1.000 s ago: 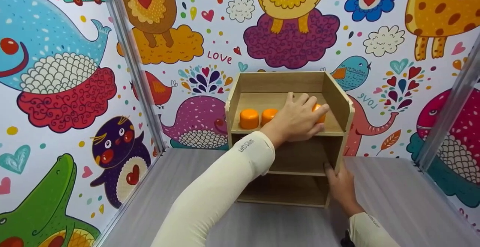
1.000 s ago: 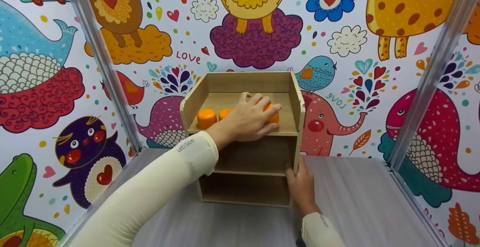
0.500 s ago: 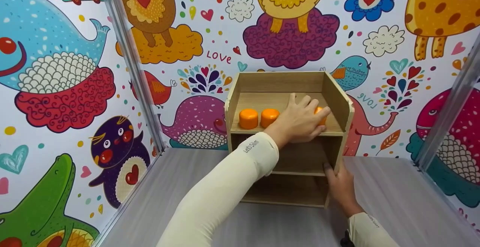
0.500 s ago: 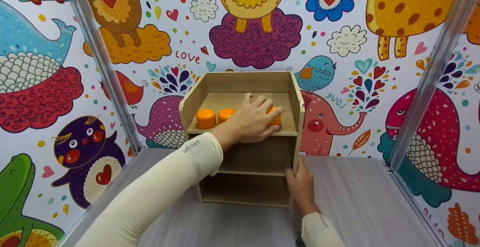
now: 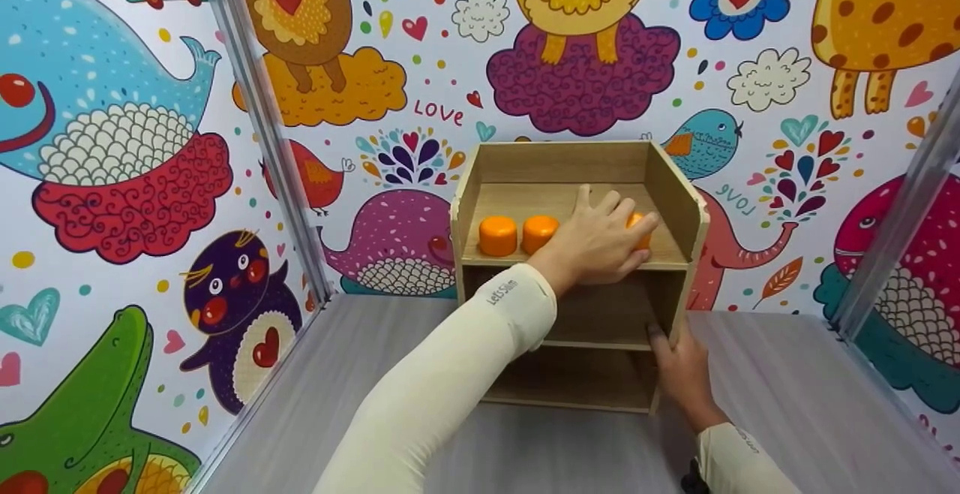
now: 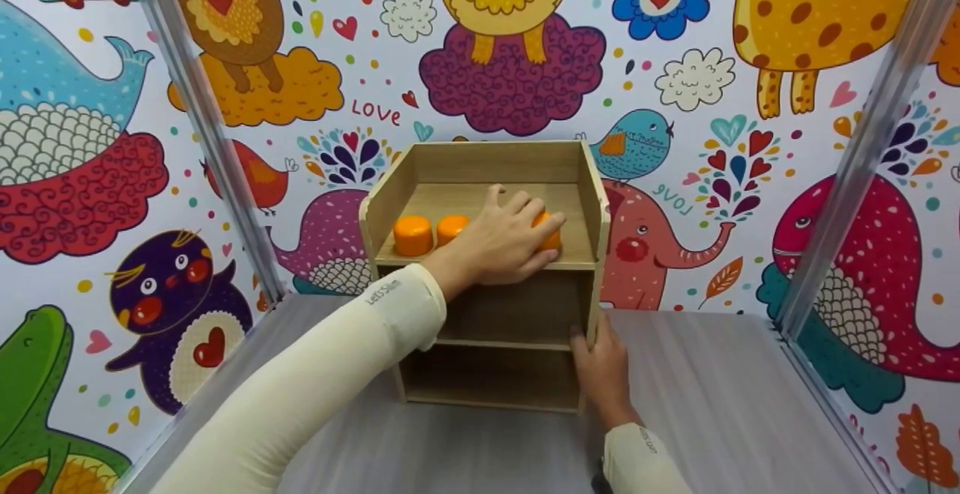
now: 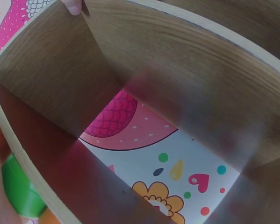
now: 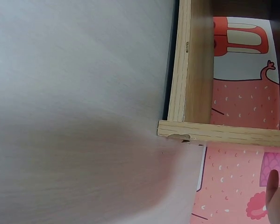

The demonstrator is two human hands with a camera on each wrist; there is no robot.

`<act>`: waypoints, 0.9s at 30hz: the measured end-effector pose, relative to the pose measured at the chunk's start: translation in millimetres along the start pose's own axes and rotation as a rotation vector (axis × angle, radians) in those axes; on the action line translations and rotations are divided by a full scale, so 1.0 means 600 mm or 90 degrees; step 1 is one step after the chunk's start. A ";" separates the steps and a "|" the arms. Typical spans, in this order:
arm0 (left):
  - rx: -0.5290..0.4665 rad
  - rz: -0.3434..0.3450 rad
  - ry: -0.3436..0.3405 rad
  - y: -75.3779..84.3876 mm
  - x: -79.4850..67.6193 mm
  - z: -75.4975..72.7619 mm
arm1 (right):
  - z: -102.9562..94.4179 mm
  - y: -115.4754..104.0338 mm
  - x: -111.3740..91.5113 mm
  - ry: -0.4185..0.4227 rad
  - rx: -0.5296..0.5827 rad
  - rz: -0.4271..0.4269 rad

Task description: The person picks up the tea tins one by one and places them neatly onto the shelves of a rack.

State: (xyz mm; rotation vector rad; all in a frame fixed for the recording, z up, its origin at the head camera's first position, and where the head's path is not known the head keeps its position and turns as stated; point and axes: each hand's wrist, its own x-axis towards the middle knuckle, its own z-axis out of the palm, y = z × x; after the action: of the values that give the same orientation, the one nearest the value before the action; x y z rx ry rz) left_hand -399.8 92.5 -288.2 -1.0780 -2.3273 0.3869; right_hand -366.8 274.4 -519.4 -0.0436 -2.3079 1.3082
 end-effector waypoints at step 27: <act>0.021 0.014 -0.010 -0.002 0.000 0.007 | -0.001 0.004 0.002 0.015 -0.006 -0.026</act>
State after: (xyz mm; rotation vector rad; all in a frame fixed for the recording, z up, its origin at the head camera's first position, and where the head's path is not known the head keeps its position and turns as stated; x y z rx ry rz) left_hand -402.8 91.6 -291.1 -1.0891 -2.3163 0.4421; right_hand -367.8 276.4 -520.5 -0.0152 -2.2834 1.2712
